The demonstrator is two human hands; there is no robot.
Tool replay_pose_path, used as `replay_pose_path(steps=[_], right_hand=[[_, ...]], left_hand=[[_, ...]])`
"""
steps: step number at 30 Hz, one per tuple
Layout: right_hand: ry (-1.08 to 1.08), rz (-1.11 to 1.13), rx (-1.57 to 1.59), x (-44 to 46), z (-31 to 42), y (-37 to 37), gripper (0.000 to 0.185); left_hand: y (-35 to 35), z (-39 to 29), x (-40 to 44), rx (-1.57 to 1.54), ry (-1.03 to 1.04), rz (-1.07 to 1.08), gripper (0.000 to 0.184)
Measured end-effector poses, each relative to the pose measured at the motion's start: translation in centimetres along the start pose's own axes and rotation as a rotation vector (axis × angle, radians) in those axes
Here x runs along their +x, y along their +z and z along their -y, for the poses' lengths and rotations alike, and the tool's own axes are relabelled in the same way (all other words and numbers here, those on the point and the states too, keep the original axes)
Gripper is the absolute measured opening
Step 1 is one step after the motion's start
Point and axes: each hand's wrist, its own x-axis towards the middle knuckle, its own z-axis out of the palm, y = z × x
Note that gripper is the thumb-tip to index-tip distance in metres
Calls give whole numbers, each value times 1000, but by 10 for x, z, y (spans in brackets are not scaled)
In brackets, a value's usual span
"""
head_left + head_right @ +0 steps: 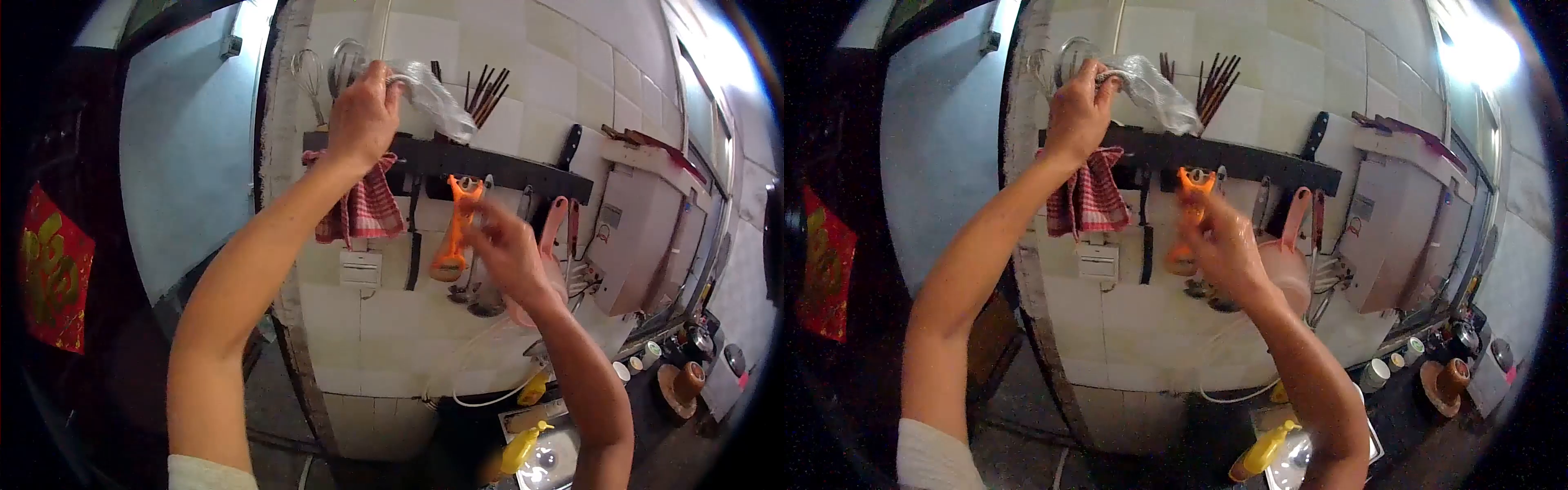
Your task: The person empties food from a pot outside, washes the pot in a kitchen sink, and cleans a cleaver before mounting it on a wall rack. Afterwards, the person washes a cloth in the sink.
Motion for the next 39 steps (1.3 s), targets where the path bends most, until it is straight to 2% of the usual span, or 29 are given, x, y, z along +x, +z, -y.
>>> replay_pose_path(steps=[2, 6, 9, 13, 16, 17, 20, 21, 22, 24, 25, 26, 27, 28, 30, 31, 34, 35, 36, 37, 39], right_hand=[[39, -154, 140, 27, 14, 15, 26], [67, -285, 558, 42, 44, 41, 30], [189, -23, 552, 25, 22, 57, 25], [226, 185, 597, -10, 37, 103, 22], [-333, 46, 132, -1, 54, 129, 23], [-301, 112, 124, 6, 60, 135, 23], [-196, 276, 155, 25, 75, 149, 22], [-155, 305, 200, 27, 79, 152, 21], [-113, 335, 243, 29, 81, 155, 20], [-111, 281, 136, 25, 71, 158, 19], [-109, 253, 83, 24, 64, 159, 19], [-184, 83, 31, 26, 56, 159, 22], [-256, -87, -20, 29, 47, 157, 24], [-329, -259, -72, 32, 40, 154, 27], [-404, -568, -222, 50, 31, 142, 35], [-323, -621, -246, 58, 22, 141, 37], [291, -136, 422, 67, 9, 144, 34], [347, 34, 583, 67, 7, 137, 26], [286, -27, 627, 63, 10, 130, 23], [222, -84, 666, 57, 13, 123, 21], [132, -206, 697, 46, 26, 111, 17]], left_hand=[[-18, -14, -8, -157, -32, 70, 19], [-70, -27, -31, -238, -41, 571, 15], [-100, -4, -47, -506, -521, 743, 11], [-125, 13, -71, -762, -996, 665, 14], [-127, 25, -84, -850, -1019, 328, 12], [-128, 30, -79, -811, -993, 260, 14], [-120, 38, -60, -331, -516, -30, 21], [-110, 54, -52, -441, -404, -171, 30], [-102, 63, -43, -319, -297, -223, 28], [-87, 76, -27, -74, -82, -324, 24], [-78, 85, -23, 0, -5, -253, 22], [-71, 92, -22, 76, 70, -179, 20], [-61, 94, -25, -12, 5, -41, 13], [-49, 106, -32, 45, -3, 112, 11], [-37, 109, -43, 31, -50, 229, 17], [-37, 105, -47, -5, -61, 281, 20], [-45, 93, -57, -34, -54, 410, 27], [-51, 88, -56, 10, -14, 431, 30], [-56, 85, -54, 55, 30, 449, 34], [-58, 90, -48, 115, -76, 565, 38], [-52, 99, -39, 251, -28, 638, 37]])
